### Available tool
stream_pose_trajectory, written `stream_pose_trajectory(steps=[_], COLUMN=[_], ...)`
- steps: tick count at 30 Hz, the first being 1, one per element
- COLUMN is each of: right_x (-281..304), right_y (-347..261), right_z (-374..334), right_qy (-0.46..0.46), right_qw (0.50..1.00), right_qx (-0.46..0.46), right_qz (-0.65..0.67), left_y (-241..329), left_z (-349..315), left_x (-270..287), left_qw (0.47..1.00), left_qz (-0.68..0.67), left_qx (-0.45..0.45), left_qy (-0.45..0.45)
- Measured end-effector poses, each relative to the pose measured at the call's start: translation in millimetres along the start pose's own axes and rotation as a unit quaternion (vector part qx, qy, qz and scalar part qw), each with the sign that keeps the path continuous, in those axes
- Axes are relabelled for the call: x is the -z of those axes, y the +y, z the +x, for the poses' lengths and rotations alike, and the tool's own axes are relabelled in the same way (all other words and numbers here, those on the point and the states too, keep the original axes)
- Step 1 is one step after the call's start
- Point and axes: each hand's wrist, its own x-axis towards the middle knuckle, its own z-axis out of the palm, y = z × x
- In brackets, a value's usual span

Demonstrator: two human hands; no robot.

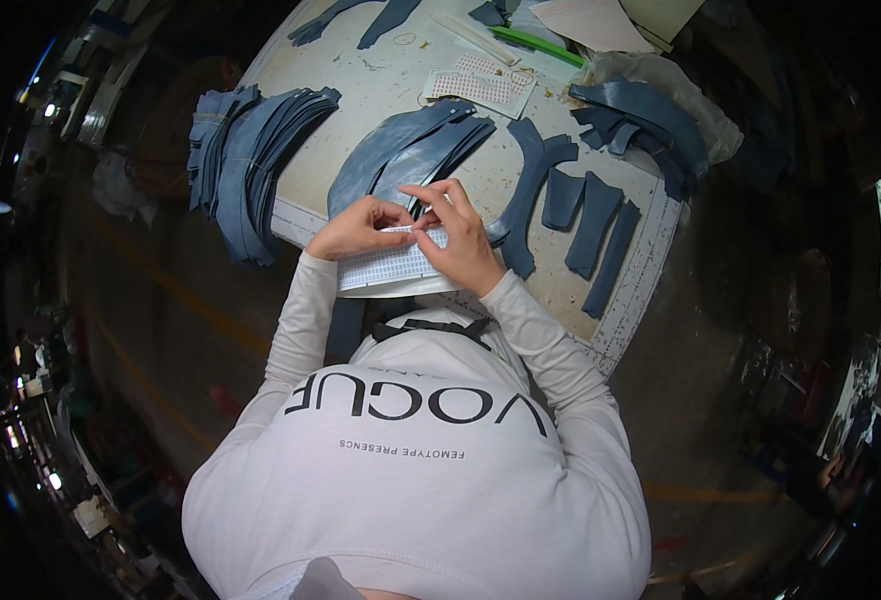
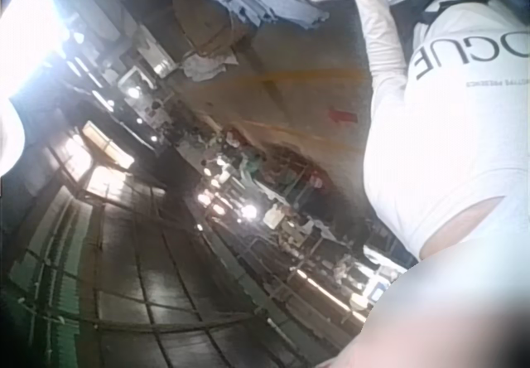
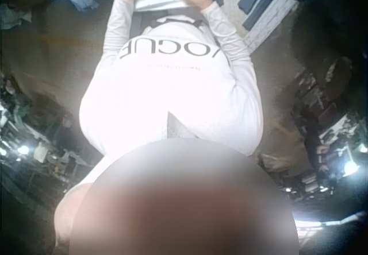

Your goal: The person repeatedly picks up small adhesive strips from a sheet and presses them onto the edges of curved gray fabric pieces. The person handles the fabric pieces one at a time, aligns the strips, and places the treated pieces into a growing stack on the table.

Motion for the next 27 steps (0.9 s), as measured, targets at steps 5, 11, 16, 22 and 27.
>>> stream_pose_trajectory(steps=[5, 11, 16, 22, 27], right_x=[3.7, 19.4, 13.4, -5.8, -11.2], right_y=[2.7, 0.8, 0.1, 3.6, 6.0], right_z=[4.7, 6.9, 8.2, 6.8, 4.3], right_qy=[0.019, -0.091, -0.053, -0.053, -0.061], right_qw=[1.0, 0.995, 0.988, 0.99, 0.983], right_qx=[-0.003, -0.021, 0.068, 0.095, 0.114], right_qz=[0.022, -0.031, -0.131, -0.092, -0.129], left_y=[4.6, 3.0, 0.3, 1.5, 2.0], left_z=[-2.1, -6.5, -7.7, -7.9, -8.4], left_x=[-0.1, 7.5, 10.6, 8.6, 8.6], left_qw=[0.999, 0.994, 0.991, 0.982, 0.98], left_qz=[0.033, 0.103, 0.113, 0.177, 0.177], left_qx=[0.015, 0.001, 0.015, -0.005, 0.015], left_qy=[0.003, 0.032, 0.07, 0.068, 0.095])
